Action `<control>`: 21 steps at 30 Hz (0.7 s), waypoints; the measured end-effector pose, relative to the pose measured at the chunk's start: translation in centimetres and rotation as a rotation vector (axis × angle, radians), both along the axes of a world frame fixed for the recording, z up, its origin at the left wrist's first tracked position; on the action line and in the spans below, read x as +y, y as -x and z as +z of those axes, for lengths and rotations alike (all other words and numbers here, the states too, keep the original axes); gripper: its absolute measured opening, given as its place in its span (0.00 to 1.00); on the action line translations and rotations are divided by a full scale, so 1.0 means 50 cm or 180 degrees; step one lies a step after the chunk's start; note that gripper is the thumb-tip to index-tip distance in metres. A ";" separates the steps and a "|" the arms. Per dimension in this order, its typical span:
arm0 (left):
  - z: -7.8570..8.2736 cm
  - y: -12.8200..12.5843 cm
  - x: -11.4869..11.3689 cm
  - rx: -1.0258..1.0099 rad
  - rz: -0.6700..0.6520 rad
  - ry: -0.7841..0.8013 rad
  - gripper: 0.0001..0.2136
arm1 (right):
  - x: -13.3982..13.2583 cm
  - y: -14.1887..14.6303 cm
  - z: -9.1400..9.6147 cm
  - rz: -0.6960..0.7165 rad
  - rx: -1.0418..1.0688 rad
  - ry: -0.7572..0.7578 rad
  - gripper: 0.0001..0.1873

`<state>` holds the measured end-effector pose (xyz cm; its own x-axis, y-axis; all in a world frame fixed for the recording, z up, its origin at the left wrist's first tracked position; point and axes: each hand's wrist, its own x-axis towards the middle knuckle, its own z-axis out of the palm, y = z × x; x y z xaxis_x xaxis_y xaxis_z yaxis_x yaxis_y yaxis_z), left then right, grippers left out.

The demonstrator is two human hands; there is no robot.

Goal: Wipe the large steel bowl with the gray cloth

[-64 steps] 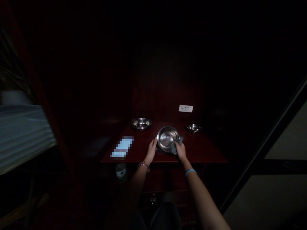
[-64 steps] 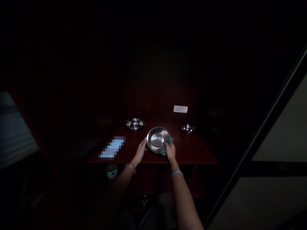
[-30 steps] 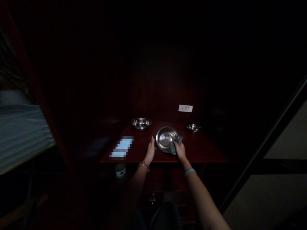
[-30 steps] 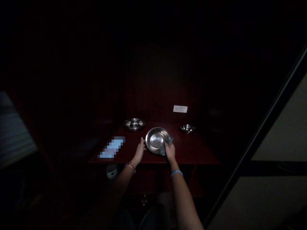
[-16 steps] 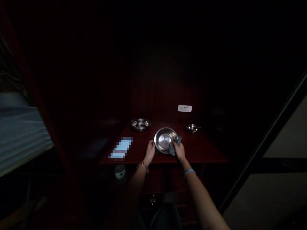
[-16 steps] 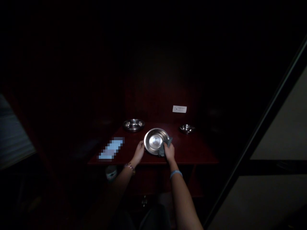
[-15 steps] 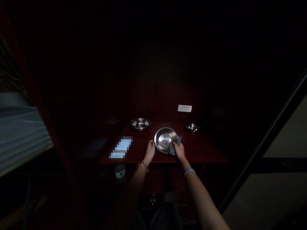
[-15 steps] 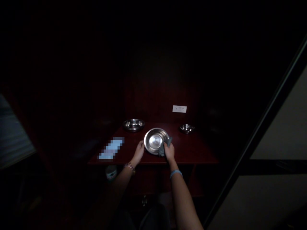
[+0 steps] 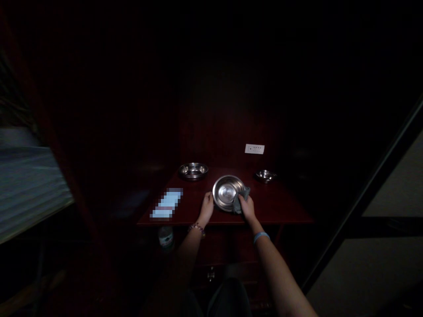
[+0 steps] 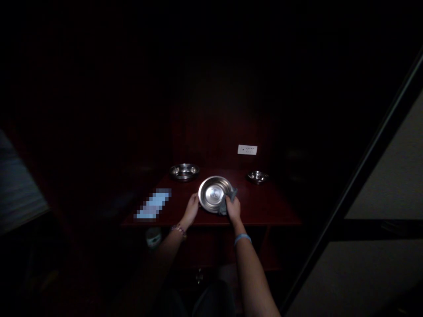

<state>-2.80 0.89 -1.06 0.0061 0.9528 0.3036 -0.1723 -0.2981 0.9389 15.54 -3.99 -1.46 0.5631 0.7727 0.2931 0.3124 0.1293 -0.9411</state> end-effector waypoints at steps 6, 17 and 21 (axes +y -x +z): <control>0.007 0.000 -0.004 0.0066 0.0015 -0.0023 0.09 | -0.003 0.002 0.003 -0.0038 -0.0025 0.0001 0.18; -0.010 -0.004 0.012 0.0000 0.0019 -0.0039 0.11 | 0.004 -0.004 -0.005 -0.0013 -0.0026 -0.0022 0.18; -0.018 -0.004 0.019 0.0007 0.0021 -0.0068 0.10 | 0.010 -0.007 -0.010 0.0027 -0.0012 0.0004 0.19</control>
<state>-2.59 1.86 -1.97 0.0007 0.9461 0.3238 -0.1684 -0.3191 0.9327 15.89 -3.51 -1.95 0.5553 0.7778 0.2943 0.3148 0.1309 -0.9401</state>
